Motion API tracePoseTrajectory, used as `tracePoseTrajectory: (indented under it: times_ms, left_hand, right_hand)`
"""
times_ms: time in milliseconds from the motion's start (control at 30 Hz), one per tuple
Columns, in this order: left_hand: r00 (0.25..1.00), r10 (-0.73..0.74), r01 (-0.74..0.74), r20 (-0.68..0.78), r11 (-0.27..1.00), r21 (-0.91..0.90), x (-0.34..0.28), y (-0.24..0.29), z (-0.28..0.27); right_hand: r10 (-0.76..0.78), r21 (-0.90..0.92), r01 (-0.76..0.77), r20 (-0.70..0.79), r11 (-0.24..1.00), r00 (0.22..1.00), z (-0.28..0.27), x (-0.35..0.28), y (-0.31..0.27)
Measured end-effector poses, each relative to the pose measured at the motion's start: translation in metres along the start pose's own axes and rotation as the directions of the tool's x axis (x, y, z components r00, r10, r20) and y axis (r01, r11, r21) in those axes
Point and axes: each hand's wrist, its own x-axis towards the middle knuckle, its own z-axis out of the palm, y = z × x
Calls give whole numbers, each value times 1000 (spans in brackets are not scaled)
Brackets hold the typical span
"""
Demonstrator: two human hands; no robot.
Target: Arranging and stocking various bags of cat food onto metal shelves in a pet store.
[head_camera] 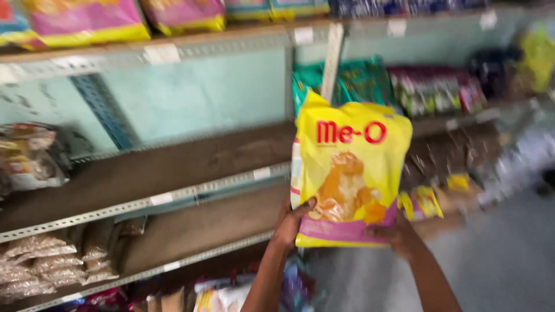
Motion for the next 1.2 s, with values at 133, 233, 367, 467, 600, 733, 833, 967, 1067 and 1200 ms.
tracePoseTrajectory:
  times_ms: [133,233,367,467,600,733,833,967,1067,1200]
  left_hand:
    - [995,-79,98,-61,892,441,13,64,42]
    - [963,59,-174,263,881,440,41,61,30]
    - [960,205,-276,193,819,503,40,92,67]
    - [937,313,-346,153,781,519,53,108,77]
    - [920,389,-330,34,728,601,79,135,93]
    - [855,517,-384,28,597,704,121,166,101]
    - [750,661,-435,32,457,775,170,192,102]
    - [617,753,-598,229,259,758,241,235,98]
    - [471,792,-764,388,146,628,293,268,90]
    - [491,818,-701,301,165,694,338,307,90]
  right_hand:
    - [6,362,18,-65,932,998,-8,60,-2]
    - [-65,451,71,-30,890,997,-1,89,-31]
    - [-46,390,27,41,921,998,-3,121,-63]
    - [-63,328,84,-74,941,995,4,141,-91]
    - [-312,243,274,133,931,941,27,146,-169]
    - [-450,144,439,56,887,891,32,204,-193]
    - [-582,193,562,62,804,811,44,249,-217]
    - [-656,268,605,186,750,731,53,327,-252]
    - [-737,243,696,257,676,625,65,383,-277]
    - [-754,219,743,395,632,525,85,464,-301]
